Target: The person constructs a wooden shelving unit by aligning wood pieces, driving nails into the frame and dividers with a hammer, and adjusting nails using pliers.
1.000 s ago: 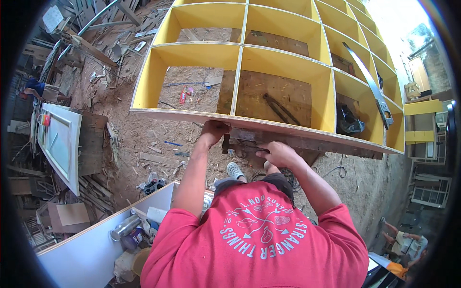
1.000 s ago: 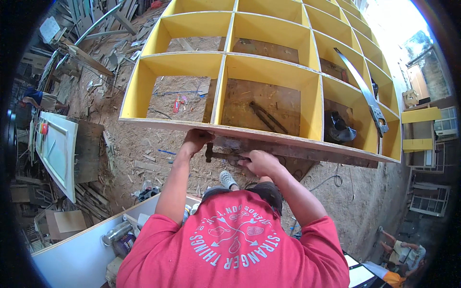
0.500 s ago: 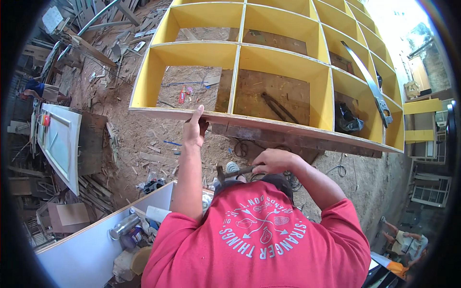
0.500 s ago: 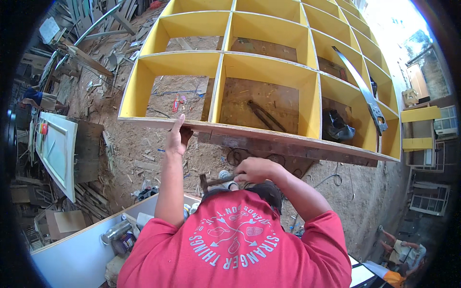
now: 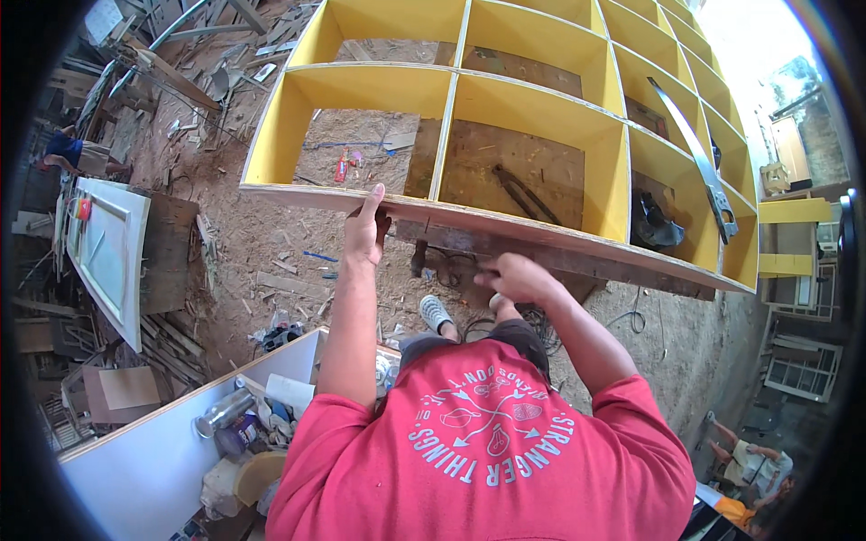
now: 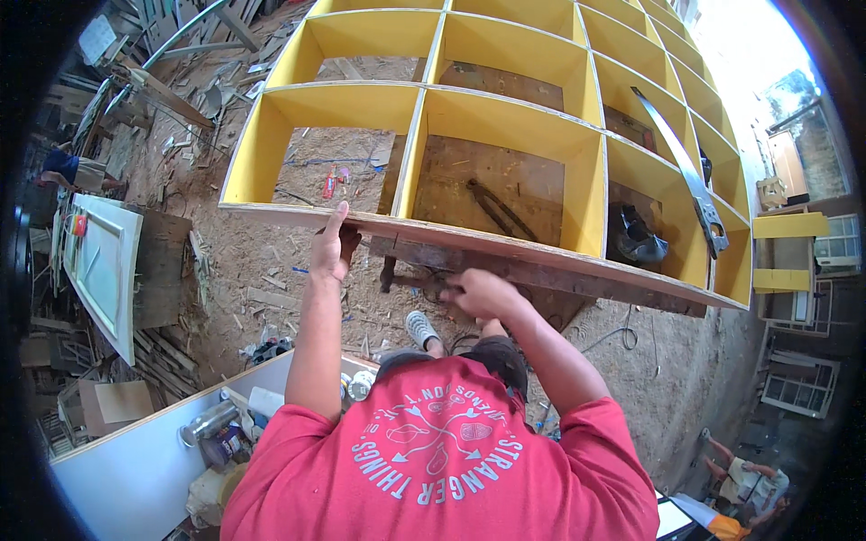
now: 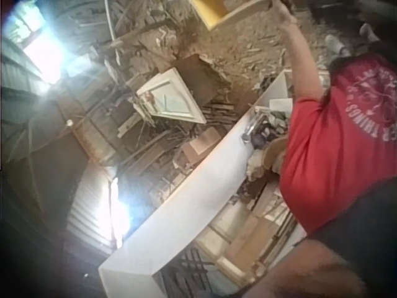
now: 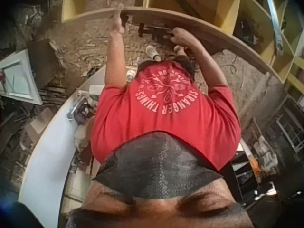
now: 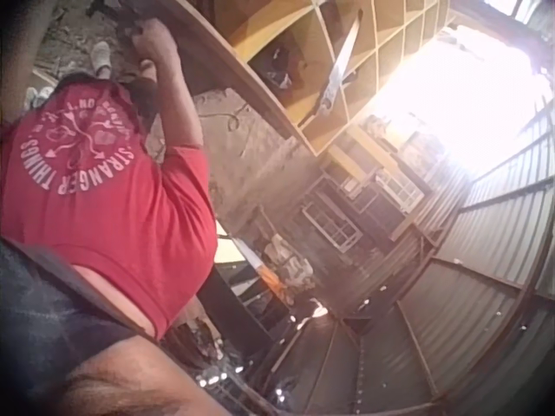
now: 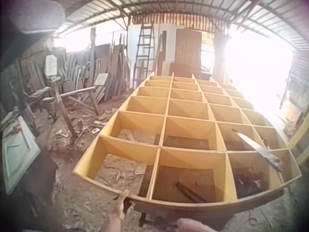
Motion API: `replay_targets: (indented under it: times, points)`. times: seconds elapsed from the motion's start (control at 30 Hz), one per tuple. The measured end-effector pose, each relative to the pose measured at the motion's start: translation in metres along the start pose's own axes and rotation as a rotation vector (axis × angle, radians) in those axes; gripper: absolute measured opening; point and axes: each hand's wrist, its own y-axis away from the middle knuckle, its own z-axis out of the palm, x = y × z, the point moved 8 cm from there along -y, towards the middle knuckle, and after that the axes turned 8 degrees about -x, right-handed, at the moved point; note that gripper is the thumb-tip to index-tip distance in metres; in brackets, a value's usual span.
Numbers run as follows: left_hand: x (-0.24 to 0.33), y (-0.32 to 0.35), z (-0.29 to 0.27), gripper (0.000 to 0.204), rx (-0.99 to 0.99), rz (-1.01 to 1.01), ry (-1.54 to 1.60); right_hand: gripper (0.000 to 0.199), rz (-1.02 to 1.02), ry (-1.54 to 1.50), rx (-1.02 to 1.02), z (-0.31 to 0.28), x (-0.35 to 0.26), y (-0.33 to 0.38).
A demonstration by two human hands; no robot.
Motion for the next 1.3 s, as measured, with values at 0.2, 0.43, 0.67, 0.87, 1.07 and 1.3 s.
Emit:
replay_targets:
  times: [0.2, 0.43, 0.67, 0.87, 1.07, 1.3]
  points:
    - [0.0, 0.004, 0.013, 0.035, 0.064, 0.004, 0.023, 0.04, -0.422, 0.027, -0.508, 0.038, -0.026, 0.011]
    - [-0.01, -0.011, -0.016, 0.037, 0.025, -0.023, 0.027, 0.041, -0.367, 0.149, -0.378, 0.034, -0.039, 0.018]
    - [0.0, 0.001, 0.007, 0.033, 0.045, 0.023, 0.024, 0.043, -0.106, 0.031, -0.159, -0.002, -0.012, -0.004]
    - [-0.003, 0.0, -0.003, 0.034, 0.035, -0.019, -0.005, 0.04, -0.317, -0.076, -0.371, 0.001, -0.015, -0.009]
    - [0.001, 0.0, 0.005, 0.032, 0.05, 0.016, 0.02, 0.039, -0.443, 0.155, -0.519, 0.035, -0.038, 0.013]
    - [-0.006, -0.008, -0.015, 0.038, 0.011, -0.024, 0.029, 0.04, -0.123, -0.048, -0.217, -0.002, -0.024, 0.001]
